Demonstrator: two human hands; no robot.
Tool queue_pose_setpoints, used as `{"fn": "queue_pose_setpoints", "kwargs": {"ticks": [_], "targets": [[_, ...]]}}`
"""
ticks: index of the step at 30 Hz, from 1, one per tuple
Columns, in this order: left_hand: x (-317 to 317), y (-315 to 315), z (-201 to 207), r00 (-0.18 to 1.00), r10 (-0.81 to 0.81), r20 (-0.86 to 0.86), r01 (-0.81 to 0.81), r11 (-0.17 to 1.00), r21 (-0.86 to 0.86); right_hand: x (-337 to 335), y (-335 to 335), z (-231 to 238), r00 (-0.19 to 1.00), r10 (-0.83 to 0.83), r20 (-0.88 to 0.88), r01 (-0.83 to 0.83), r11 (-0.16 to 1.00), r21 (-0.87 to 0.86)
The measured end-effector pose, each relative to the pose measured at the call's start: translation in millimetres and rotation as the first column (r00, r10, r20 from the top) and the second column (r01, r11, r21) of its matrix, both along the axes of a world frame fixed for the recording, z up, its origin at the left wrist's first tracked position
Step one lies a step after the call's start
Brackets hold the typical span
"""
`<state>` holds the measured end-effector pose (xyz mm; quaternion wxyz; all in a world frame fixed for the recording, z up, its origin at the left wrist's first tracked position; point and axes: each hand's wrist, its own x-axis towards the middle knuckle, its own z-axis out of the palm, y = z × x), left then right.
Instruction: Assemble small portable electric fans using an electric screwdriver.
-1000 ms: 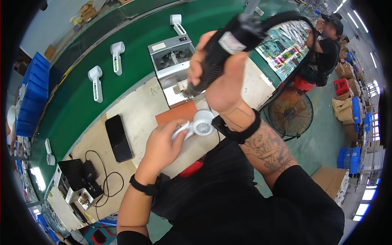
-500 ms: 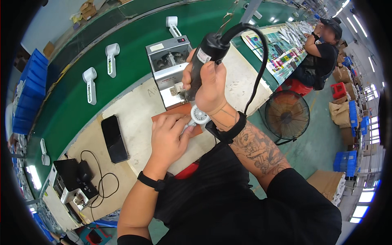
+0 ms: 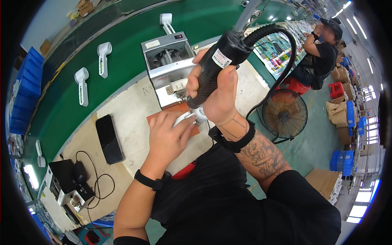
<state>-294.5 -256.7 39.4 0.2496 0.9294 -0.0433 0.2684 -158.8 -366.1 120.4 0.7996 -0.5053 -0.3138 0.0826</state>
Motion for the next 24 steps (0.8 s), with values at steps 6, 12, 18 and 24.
{"fn": "queue_pose_setpoints", "kwargs": {"ticks": [6, 12, 18, 24], "targets": [[2, 2, 1, 1.0, -0.008, -0.027, 0.006, 0.997, -0.083, -4, -6, -5, 0.997, 0.067, -0.047, -0.069, 0.997, -0.026], [2, 4, -2, 0.998, -0.012, -0.059, 0.001, 0.983, -0.184, -15, -15, 9, 0.995, 0.085, -0.06, -0.089, 0.994, -0.066], [2, 4, -2, 0.999, -0.01, -0.051, 0.002, 0.988, -0.151, -24, -18, 13, 0.991, 0.117, -0.063, -0.121, 0.99, -0.068], [-3, 4, -6, 0.999, -0.012, -0.031, 0.008, 0.992, -0.128, -34, -18, 16, 0.992, 0.116, -0.052, -0.122, 0.985, -0.125]]}}
